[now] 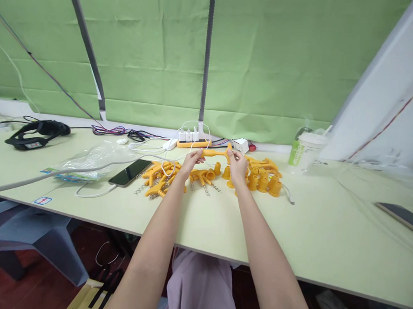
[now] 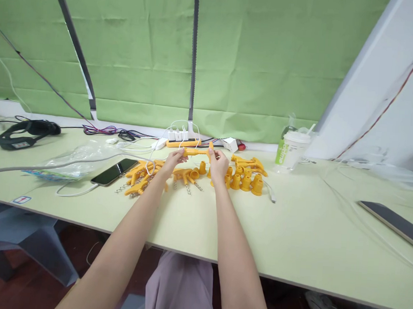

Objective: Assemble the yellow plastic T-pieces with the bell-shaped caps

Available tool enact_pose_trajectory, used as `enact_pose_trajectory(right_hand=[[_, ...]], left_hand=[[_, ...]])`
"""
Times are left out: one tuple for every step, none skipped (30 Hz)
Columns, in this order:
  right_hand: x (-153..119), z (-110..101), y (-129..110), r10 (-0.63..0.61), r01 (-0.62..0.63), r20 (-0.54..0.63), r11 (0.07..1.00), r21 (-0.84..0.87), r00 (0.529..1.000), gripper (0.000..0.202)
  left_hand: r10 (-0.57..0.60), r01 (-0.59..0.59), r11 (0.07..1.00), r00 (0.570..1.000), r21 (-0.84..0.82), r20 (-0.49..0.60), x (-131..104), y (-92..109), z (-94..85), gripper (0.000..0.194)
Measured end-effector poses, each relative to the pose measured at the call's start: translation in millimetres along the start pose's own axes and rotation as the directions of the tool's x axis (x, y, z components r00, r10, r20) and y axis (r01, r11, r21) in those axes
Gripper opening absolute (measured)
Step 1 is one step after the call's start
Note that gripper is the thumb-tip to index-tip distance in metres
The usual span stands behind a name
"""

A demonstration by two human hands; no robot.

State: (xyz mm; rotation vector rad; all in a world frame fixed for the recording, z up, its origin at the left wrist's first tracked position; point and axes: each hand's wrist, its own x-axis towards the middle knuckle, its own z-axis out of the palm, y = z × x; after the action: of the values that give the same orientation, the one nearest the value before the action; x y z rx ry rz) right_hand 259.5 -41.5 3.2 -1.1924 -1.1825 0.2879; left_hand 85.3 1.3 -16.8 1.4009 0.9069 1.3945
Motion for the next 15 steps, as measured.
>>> enact_pose_trajectory(right_hand=[[0.1,0.0,0.1,0.001,-0.001,-0.001,1.0,-0.003,1.0,0.047],[0.1,-0.1,0.2,0.001,-0.001,-0.001,1.0,-0.004,1.0,0.047],[0.2,-0.2,0.3,-0.002,0.002,0.001,1.0,-0.004,1.0,0.047],[0.2,-0.3,0.4,-0.005,0.005,0.002,1.0,-0.005,1.0,0.047],[0.3,-0.4,0.4,-0.007,0.007,0.003,1.0,-0.005,1.0,0.048],[0.3,-0.4,0.4,-0.008,0.008,0.004,1.0,-0.005,1.0,0.048],[0.3,-0.5,0.4,-0.008,0.008,0.004,1.0,-0.005,1.0,0.048],[0.3,-0.5,0.4,-0.006,0.006,0.005,1.0,-0.006,1.0,0.048],[0.3,-0.4,0.4,-0.004,0.004,0.005,1.0,-0.007,1.0,0.048],[0.3,-0.3,0.5,-0.003,0.003,0.005,1.0,-0.007,1.0,0.048],[0.3,-0.2,0.6,-0.003,0.003,0.004,1.0,-0.008,1.0,0.048],[0.3,-0.1,0.9,-0.003,0.003,0.004,1.0,-0.008,1.0,0.049],[0.4,0.0,1.1,-0.002,0.002,0.004,1.0,-0.008,1.0,0.049],[0.5,0.1,1.3,-0.001,0.001,0.004,1.0,-0.008,1.0,0.049],[0.6,0.1,1.6,0.001,-0.001,0.005,1.0,-0.009,1.0,0.049]], left_hand=[[0.001,-0.001,1.0,1.0,0.002,-0.001,-0.6,0.7,0.2,0.051],[0.001,-0.001,1.0,1.0,0.002,-0.002,-1.3,1.4,0.3,0.051],[0.001,-0.001,1.0,1.0,0.001,-0.001,-1.8,2.0,0.4,0.051],[0.002,-0.002,1.0,1.0,-0.002,-0.001,-2.3,2.5,0.5,0.051],[0.002,-0.003,1.0,1.0,-0.004,-0.001,-2.6,2.9,0.5,0.051],[0.002,-0.002,1.0,1.0,-0.005,-0.002,-2.8,3.1,0.5,0.051],[0.002,-0.002,1.0,1.0,-0.002,-0.003,-2.8,3.2,0.5,0.052],[0.001,-0.001,1.0,1.0,0.004,-0.004,-2.8,3.1,0.4,0.052],[0.0,0.0,1.0,1.0,0.011,-0.004,-2.6,3.0,0.4,0.053],[-0.002,0.002,1.0,1.0,0.017,-0.002,-2.4,2.7,0.3,0.053],[-0.002,0.002,1.0,1.0,0.021,0.001,-2.2,2.4,0.3,0.053],[-0.002,0.002,1.0,1.0,0.023,0.005,-2.0,2.0,0.2,0.053],[-0.002,0.002,1.0,1.0,0.023,0.008,-1.9,1.7,0.1,0.053],[-0.002,0.001,1.0,1.0,0.022,0.009,-1.9,1.5,0.0,0.053],[0.0,0.0,1.0,1.0,0.023,0.011,-1.9,1.5,-0.1,0.053]])
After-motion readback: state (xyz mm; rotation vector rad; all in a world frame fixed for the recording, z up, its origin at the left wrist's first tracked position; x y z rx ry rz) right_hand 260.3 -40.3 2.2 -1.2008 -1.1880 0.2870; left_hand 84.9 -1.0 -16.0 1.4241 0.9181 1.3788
